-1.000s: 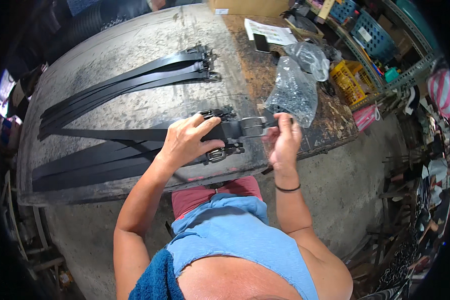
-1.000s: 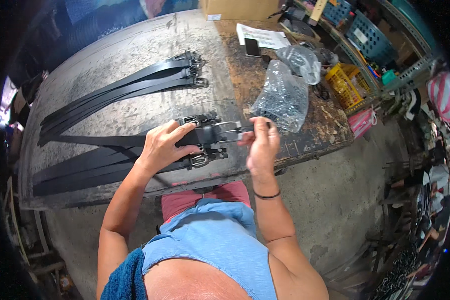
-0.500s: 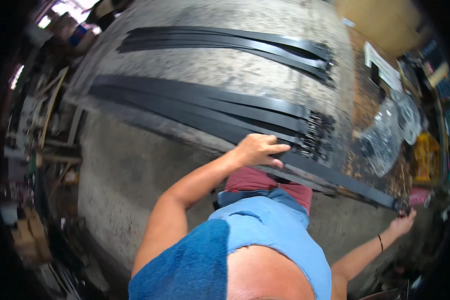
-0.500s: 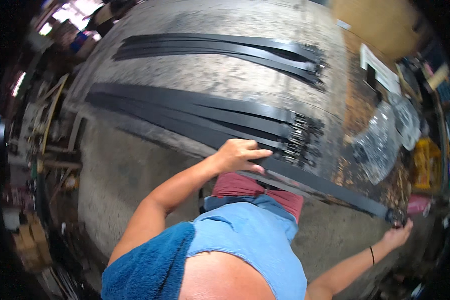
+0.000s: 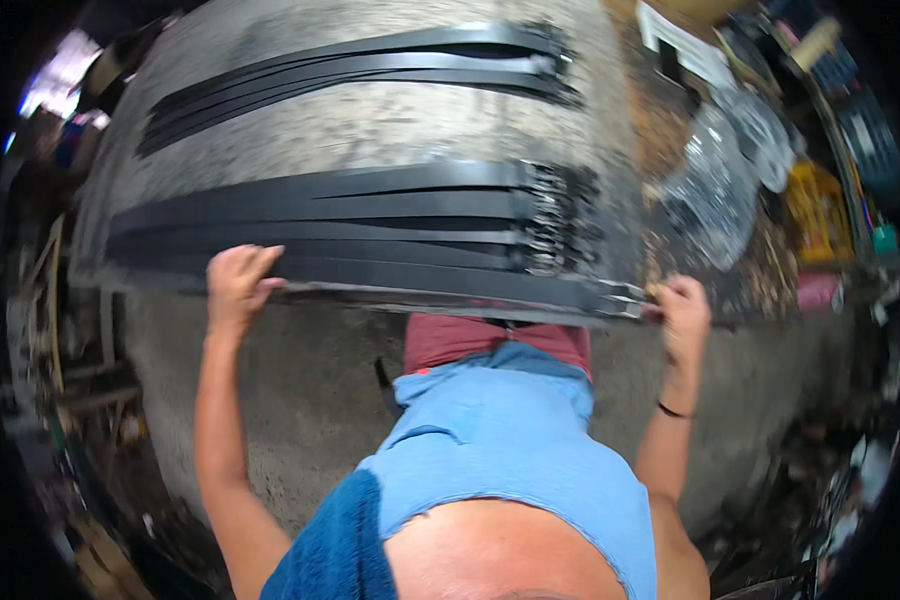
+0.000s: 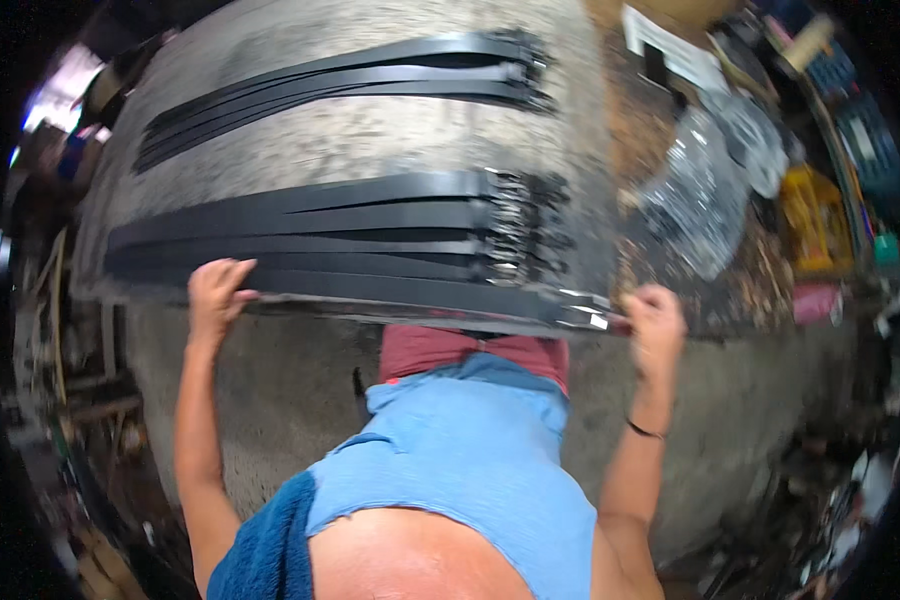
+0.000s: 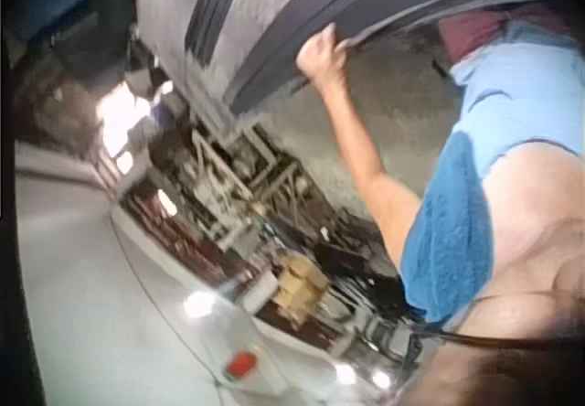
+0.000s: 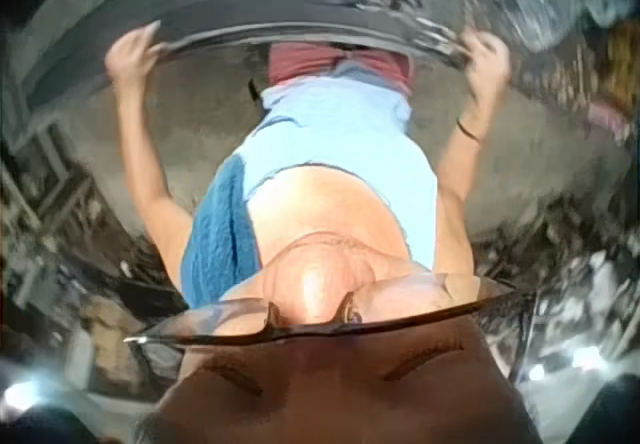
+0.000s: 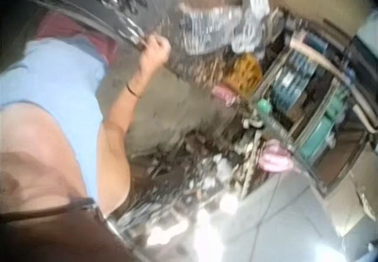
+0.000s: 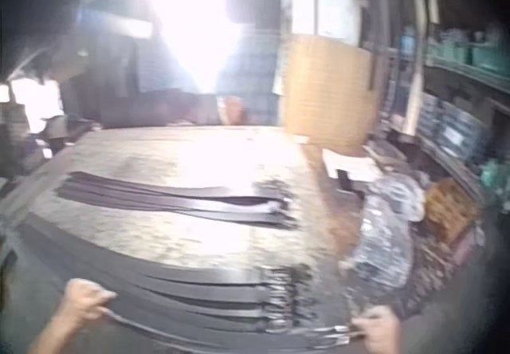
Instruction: Assembling hardware components (buckles and loops) onto leather belt straps.
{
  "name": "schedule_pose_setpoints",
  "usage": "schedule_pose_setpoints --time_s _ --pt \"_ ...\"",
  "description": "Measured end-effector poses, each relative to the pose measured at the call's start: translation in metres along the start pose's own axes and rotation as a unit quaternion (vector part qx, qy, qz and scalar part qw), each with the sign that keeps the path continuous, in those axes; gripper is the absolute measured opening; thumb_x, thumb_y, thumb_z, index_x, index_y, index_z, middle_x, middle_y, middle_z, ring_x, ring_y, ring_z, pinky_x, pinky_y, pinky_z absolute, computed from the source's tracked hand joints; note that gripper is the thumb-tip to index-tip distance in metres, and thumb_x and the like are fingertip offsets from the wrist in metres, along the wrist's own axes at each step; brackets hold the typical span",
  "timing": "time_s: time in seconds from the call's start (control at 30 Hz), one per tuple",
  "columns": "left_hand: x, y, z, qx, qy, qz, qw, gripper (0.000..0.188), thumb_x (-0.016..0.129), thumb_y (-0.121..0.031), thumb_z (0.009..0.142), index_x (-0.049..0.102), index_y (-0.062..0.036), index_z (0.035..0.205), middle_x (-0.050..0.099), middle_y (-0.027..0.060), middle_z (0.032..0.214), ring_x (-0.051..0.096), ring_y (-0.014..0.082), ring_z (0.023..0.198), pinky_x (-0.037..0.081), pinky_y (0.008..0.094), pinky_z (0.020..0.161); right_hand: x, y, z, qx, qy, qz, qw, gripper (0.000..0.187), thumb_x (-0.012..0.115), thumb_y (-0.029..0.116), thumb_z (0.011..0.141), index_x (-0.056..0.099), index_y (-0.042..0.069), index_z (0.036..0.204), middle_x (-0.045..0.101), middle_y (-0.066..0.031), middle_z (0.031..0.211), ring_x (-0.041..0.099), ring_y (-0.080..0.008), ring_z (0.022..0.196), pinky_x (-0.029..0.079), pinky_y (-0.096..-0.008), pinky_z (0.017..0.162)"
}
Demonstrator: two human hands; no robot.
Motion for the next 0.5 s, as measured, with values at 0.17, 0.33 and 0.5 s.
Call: schedule_pose_setpoints --time_s 0.17,0.33,0.5 --pt "0.024 0.075 -0.053 -0.111 0.073 0.094 0.987 0.051 0.068 -0.028 0.082 0.056 -0.0123 0.129 0.054 0.0109 0.129 0.047 0.0313 0.123 0.034 0.0454 0.103 0.094 -0.015 -0.022 -0.001 0.113 0.113 0.987 0.016 0.066 0.01 0.089 0.052 0.007 0.095 0.061 -0.0008 0.078 0.064 -0.01 0.066 0.048 -0.0213 0.051" --pt "0.058 -0.029 0.009 -0.061 0.021 -0.101 0.993 0.058 0.076 -0.028 0.074 0.058 -0.0092 0.126 0.052 0.0154 0.132 0.046 0.0346 0.126 0.035 0.0467 0.104 0.097 -0.025 -0.018 0.012 0.055 -0.071 0.996 0.025 0.071 0.014 0.084 0.056 0.003 0.101 0.062 -0.0064 0.089 0.064 -0.0168 0.076 0.052 -0.0287 0.063" --pt "0.099 -0.136 0.048 0.041 0.007 -0.2 0.979 0.048 0.079 -0.028 0.07 0.064 -0.0112 0.113 0.057 0.0109 0.117 0.049 0.0319 0.12 0.035 0.0481 0.103 0.096 0.022 -0.041 -0.303 -0.013 -0.279 0.911 0.039 0.077 0.024 0.075 0.062 0.007 0.107 0.05 -0.0169 0.122 0.045 -0.0358 0.12 0.038 -0.0438 0.1"
Point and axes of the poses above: each hand's wrist, its own z-axis towards the middle knuckle, its own x-axis out of the palm, y = z × x, the point moved 7 cm from there along z, towards the middle knuckle
